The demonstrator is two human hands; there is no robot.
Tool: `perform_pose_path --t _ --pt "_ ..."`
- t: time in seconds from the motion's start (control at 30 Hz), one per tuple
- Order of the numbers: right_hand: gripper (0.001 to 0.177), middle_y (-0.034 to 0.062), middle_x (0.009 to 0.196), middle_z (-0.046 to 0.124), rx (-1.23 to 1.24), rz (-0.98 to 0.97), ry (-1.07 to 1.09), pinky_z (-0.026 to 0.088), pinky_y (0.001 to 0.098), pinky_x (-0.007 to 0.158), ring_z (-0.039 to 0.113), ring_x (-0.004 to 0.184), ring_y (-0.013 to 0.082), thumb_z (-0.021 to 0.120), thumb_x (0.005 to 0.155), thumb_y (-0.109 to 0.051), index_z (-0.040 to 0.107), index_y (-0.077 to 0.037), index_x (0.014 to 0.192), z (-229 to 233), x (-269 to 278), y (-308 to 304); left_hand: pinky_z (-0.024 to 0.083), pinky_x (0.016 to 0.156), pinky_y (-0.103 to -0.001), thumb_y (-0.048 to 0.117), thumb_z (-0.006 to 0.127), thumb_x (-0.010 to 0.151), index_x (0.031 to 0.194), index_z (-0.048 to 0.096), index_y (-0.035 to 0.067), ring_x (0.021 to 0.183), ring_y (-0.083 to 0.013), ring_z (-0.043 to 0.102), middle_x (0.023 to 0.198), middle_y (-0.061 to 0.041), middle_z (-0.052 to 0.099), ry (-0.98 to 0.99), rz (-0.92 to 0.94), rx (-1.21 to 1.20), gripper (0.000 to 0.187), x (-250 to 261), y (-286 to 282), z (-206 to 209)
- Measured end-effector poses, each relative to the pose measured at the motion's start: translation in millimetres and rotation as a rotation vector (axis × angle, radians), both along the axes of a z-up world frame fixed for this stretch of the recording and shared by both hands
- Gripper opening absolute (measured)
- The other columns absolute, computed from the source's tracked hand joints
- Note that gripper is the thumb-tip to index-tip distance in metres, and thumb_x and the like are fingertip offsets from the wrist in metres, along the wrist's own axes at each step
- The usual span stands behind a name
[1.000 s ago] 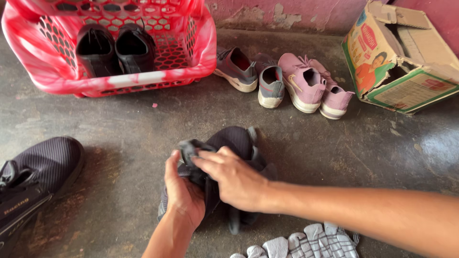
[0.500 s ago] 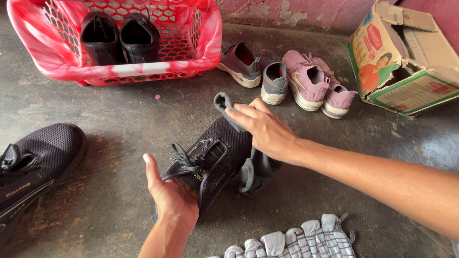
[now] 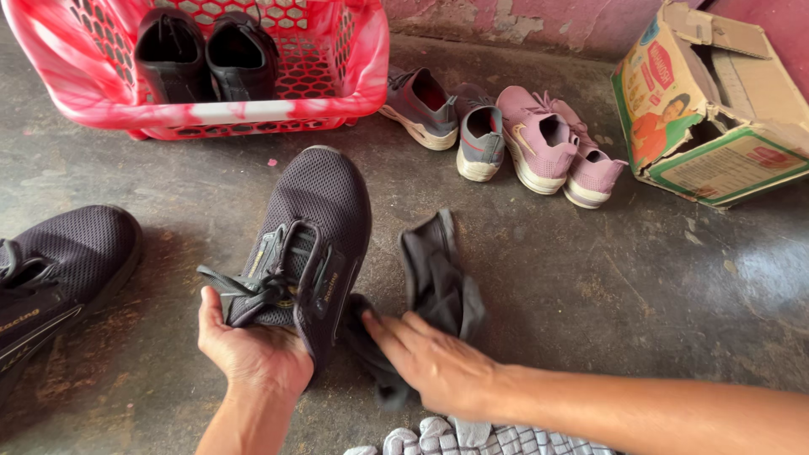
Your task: The person wipes each shoe with a gray cloth, turning shoes over to clean different sides, then places the cleaned pairs onto the tiers of a red plastic basket rack. Several other pairs of sneakers remain lined up on the floor beside the rack.
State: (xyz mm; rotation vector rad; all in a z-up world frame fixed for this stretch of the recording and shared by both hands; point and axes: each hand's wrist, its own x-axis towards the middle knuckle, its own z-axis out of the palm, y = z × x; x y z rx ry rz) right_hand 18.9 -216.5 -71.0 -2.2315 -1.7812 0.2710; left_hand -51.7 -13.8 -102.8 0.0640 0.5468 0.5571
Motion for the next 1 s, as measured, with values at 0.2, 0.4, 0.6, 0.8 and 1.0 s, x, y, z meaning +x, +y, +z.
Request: perform_pose_path --t 0.2,0.4,0.6,0.8,1.0 --pt "0.075 0.0252 0.136 0.053 0.418 -0.258 0.008 0.046 0.0419 0.114 0.055 0.129 0.0390 0.044 0.082 0.018 0.035 0.005 0.156 33 28 27 0.055 0.101 -0.050 0.056 0.037 0.099 0.129 0.060 -0.002 0.115 -0.0342 0.068 0.127 -0.019 0.069 -0.088 -0.020 0.024 0.069 -4 1 -1" --pt "0.065 0.0217 0.136 0.049 0.683 -0.161 -0.134 0.045 0.0416 0.115 0.054 0.131 0.0371 0.049 0.089 0.015 0.046 0.000 0.152 59 65 88 0.055 0.099 -0.049 0.056 0.038 0.100 0.124 0.061 -0.002 0.113 -0.0342 0.068 0.122 -0.019 0.071 -0.101 -0.057 -0.018 0.067 -12 10 -2" --pt "0.063 0.0199 0.123 0.046 0.542 -0.008 -0.182 0.041 0.0432 0.111 0.051 0.120 0.0362 0.054 0.081 0.014 0.052 0.005 0.143 30 28 97 0.057 0.096 -0.046 0.059 0.040 0.098 0.120 0.063 -0.004 0.108 -0.0320 0.070 0.116 -0.019 0.072 -0.056 -0.040 -0.061 0.070 -6 14 -4" --pt "0.070 0.0193 0.124 0.046 0.460 -0.003 -0.013 0.043 0.0427 0.111 0.053 0.120 0.0348 0.054 0.077 0.016 0.051 0.004 0.146 21 8 59 0.058 0.090 -0.041 0.062 0.044 0.099 0.116 0.064 -0.003 0.098 -0.0279 0.072 0.109 -0.016 0.073 -0.005 -0.061 -0.045 0.070 -7 3 -8" --pt "0.077 0.0199 0.122 0.045 0.405 -0.030 0.111 0.047 0.0413 0.103 0.055 0.115 0.0342 0.061 0.071 0.014 0.049 0.001 0.145 23 2 46 0.062 0.084 -0.038 0.062 0.043 0.097 0.115 0.063 -0.005 0.094 -0.0267 0.073 0.107 -0.017 0.072 0.050 -0.059 -0.046 0.072 -8 1 -3"
